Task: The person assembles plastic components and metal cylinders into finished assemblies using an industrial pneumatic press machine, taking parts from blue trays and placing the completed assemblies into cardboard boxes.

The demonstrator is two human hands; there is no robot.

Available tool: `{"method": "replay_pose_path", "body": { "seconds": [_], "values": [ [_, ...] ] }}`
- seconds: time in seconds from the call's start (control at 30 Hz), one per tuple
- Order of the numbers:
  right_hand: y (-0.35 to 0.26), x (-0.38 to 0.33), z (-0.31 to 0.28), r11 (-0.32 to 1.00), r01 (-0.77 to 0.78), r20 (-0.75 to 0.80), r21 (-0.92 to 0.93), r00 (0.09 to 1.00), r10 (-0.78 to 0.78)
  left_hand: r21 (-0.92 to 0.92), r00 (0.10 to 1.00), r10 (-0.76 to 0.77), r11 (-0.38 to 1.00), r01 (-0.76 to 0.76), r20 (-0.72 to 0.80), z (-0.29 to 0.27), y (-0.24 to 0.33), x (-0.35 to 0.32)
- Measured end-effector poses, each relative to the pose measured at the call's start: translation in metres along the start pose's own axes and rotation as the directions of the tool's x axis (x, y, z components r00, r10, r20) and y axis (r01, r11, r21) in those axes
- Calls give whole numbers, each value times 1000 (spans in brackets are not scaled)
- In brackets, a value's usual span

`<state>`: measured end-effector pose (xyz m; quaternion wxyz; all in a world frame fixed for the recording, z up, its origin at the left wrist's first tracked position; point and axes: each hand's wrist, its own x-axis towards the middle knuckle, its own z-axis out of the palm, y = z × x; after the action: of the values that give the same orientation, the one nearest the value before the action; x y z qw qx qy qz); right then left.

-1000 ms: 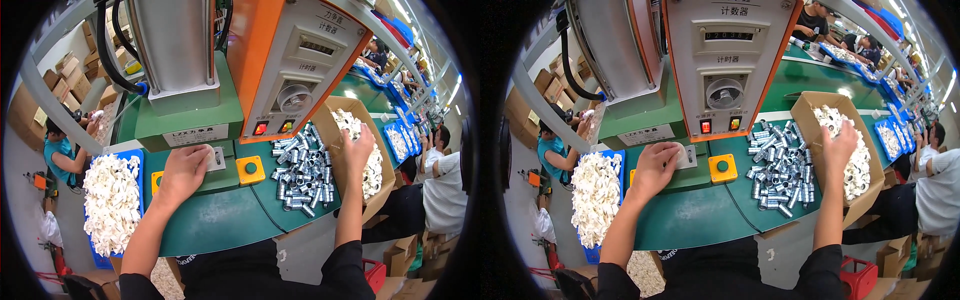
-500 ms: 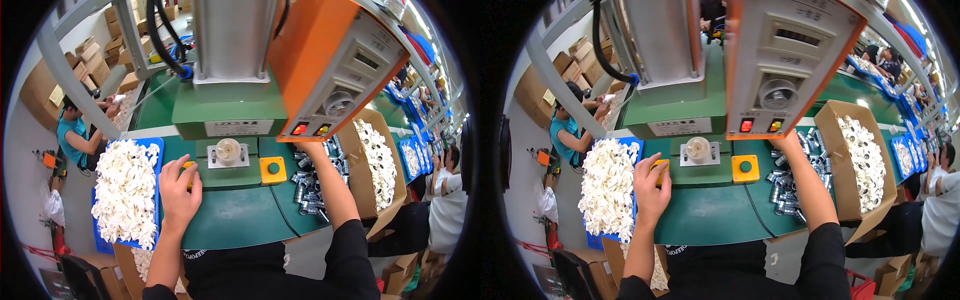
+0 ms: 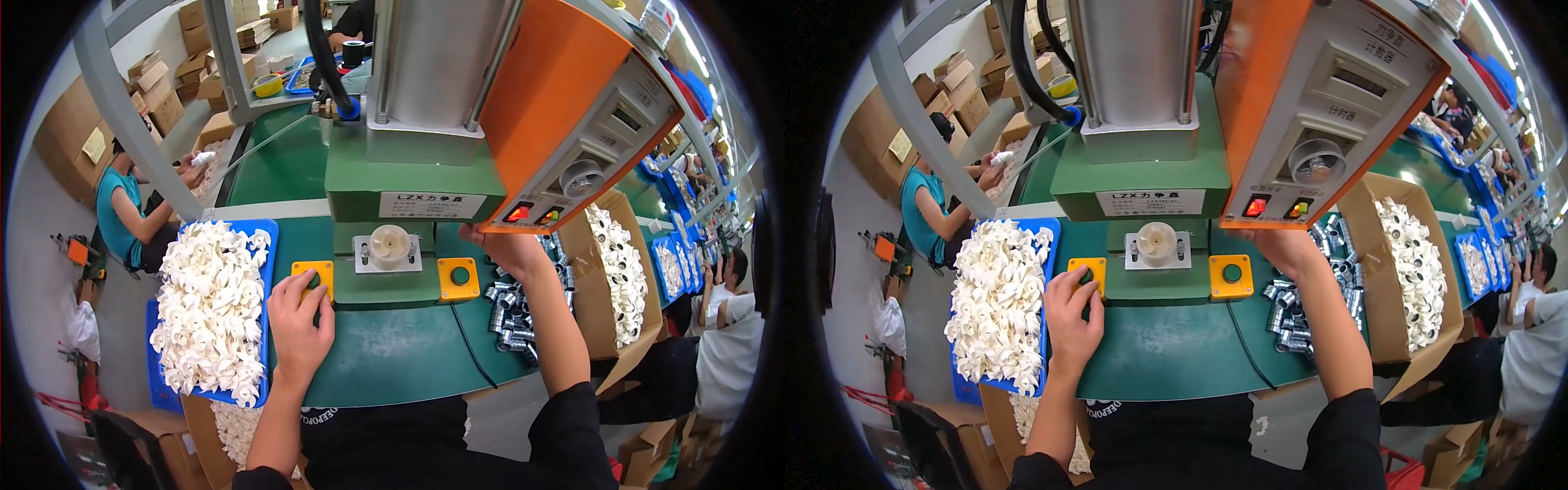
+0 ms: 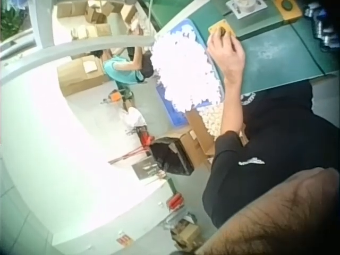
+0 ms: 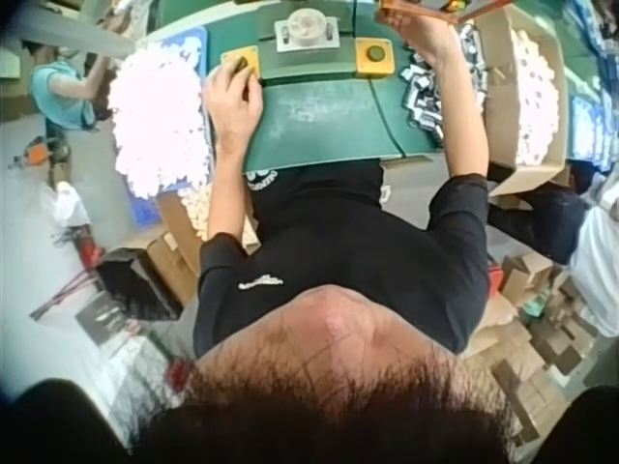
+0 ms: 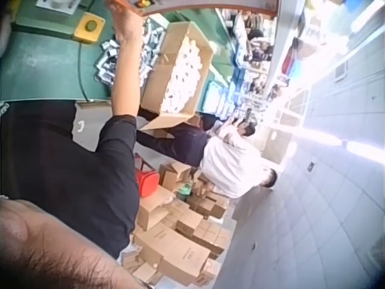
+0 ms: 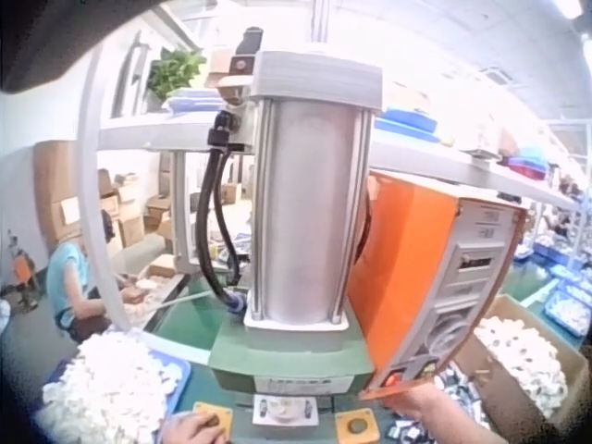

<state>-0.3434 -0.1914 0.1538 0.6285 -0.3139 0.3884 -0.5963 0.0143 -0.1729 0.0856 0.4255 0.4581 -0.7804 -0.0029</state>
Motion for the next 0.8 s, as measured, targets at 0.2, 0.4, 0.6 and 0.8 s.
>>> {"method": "replay_pose_path", "body": {
  "seconds": [0.2,0.4,0.6,0.8],
  "values": [
    [12,-26,37,803,47,43,-594,999,-27,-35,1000,4,999,-4,-11,4,-1,-3],
    [24,-19,63,526,105,57,-844,993,-107,-29,1000,-2,1000,2,-14,3,-2,-6],
    [39,10,99,356,193,105,-914,962,-253,-13,1000,-13,1000,13,-14,3,-3,-10],
    [47,8,103,515,272,83,-813,929,-361,-14,1000,12,1000,-12,-6,5,-1,-6]
  ]
}}
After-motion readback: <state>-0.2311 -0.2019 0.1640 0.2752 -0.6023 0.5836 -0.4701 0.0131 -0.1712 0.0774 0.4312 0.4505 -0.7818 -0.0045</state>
